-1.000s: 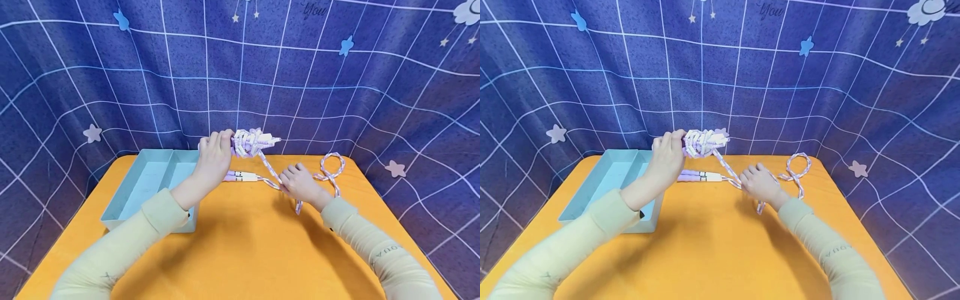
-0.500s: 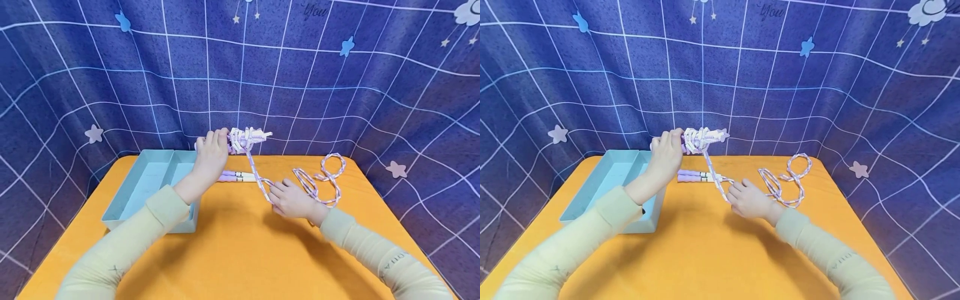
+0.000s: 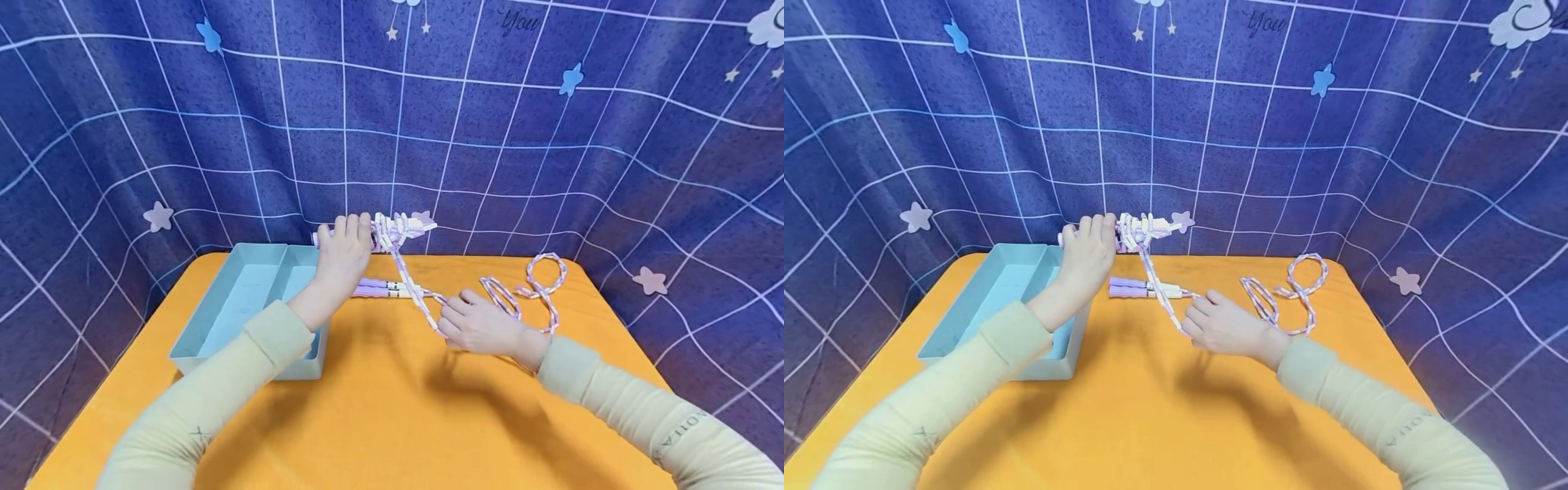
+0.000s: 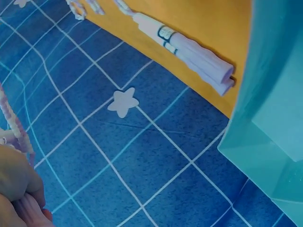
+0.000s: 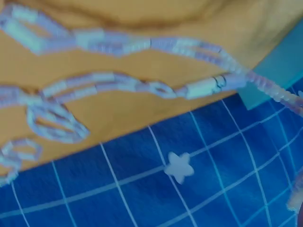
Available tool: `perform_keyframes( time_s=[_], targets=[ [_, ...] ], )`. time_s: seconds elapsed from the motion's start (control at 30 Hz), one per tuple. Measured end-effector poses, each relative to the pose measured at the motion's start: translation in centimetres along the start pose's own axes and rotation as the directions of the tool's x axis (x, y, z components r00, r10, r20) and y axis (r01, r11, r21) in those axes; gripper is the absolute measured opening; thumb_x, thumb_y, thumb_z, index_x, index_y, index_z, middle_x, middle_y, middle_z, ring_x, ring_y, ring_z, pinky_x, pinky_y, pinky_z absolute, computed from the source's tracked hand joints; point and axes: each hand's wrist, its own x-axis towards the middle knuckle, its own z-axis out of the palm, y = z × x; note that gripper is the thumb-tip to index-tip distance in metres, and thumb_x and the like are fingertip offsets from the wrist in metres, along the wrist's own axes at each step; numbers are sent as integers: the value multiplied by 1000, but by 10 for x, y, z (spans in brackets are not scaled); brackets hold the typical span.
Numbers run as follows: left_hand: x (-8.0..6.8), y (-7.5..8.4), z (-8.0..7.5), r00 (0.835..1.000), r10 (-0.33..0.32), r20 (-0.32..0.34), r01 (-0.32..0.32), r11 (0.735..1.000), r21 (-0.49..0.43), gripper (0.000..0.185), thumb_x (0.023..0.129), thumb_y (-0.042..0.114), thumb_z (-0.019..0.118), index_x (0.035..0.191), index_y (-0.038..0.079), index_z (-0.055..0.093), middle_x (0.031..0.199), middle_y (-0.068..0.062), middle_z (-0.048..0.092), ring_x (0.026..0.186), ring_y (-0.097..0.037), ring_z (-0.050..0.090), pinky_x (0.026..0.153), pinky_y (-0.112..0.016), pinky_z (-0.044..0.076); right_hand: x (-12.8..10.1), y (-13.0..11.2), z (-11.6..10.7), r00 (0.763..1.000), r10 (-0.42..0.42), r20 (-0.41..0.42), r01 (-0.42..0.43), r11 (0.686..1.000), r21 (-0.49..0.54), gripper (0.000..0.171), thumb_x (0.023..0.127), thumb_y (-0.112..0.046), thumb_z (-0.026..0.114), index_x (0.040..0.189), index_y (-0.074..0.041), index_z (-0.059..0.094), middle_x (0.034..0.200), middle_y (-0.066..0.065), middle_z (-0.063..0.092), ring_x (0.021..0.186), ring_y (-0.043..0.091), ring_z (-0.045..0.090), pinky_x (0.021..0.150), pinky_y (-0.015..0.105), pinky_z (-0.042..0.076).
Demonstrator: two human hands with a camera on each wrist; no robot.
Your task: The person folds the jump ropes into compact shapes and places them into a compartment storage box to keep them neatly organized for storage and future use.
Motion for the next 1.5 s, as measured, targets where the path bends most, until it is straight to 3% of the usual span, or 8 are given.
perform_keyframes(
  time_s=[0.23,0.4,0.5,0.6,0.73,1.0,1.3,1.5],
  targets=[
    [-3,0,6,999,4,45,-4,1000,16,35,97,10,22,120,-3,45,91,-16,53,83,-32,49,66,-46,38,20,18,-27,993,-42,-110,42,999,-7,22,97,-17,36,82,-6,49,75,5,45,67,22,43,63,36,34],
    [-6,0,8,989,53,138,-59,998,38,34,97,10,25,123,-2,44,95,-15,53,85,-31,50,66,-45,38,34,36,-46,990,-69,-126,63,997,-50,24,99,-15,37,79,-6,46,73,5,43,65,21,39,62,36,33],
    [-7,2,8,984,89,154,-97,994,43,36,97,9,23,123,-1,44,96,-15,53,86,-31,50,66,-44,39,41,49,-58,988,-77,-132,67,994,-82,24,98,-13,36,78,-5,46,72,5,43,64,22,38,62,36,33],
    [-10,3,9,984,126,127,-132,991,39,41,97,10,16,121,0,47,96,-15,54,86,-30,51,66,-43,39,48,61,-68,985,-85,-147,69,991,-115,23,97,-11,37,77,-5,46,71,5,43,63,22,37,62,36,33],
    [-13,7,9,978,187,89,-189,982,19,41,96,10,18,120,1,50,94,-13,54,85,-29,49,66,-43,40,54,77,-78,985,-87,-147,64,986,-151,22,96,-8,37,77,-4,46,71,6,41,63,22,38,62,36,34],
    [-14,20,1,957,285,53,-286,958,3,31,94,21,42,118,3,50,92,-10,53,83,-26,48,68,-40,38,57,106,-90,987,-41,-152,10,979,-202,23,96,-7,33,79,-2,48,71,8,44,64,26,41,61,37,34],
    [-15,39,-7,927,374,-4,-374,927,15,39,96,9,20,116,7,53,87,-7,52,77,-24,47,65,-38,36,68,119,-95,989,-38,-144,0,967,-253,25,96,-3,31,79,-3,49,70,8,44,63,25,41,60,36,33],
    [-15,52,-15,896,440,-51,-441,898,-4,36,98,13,23,115,8,55,91,-5,53,77,-23,47,65,-37,36,77,128,-95,992,-32,-119,-2,962,-273,23,94,-2,33,75,-3,46,66,7,41,60,24,37,59,36,32]
  ],
)
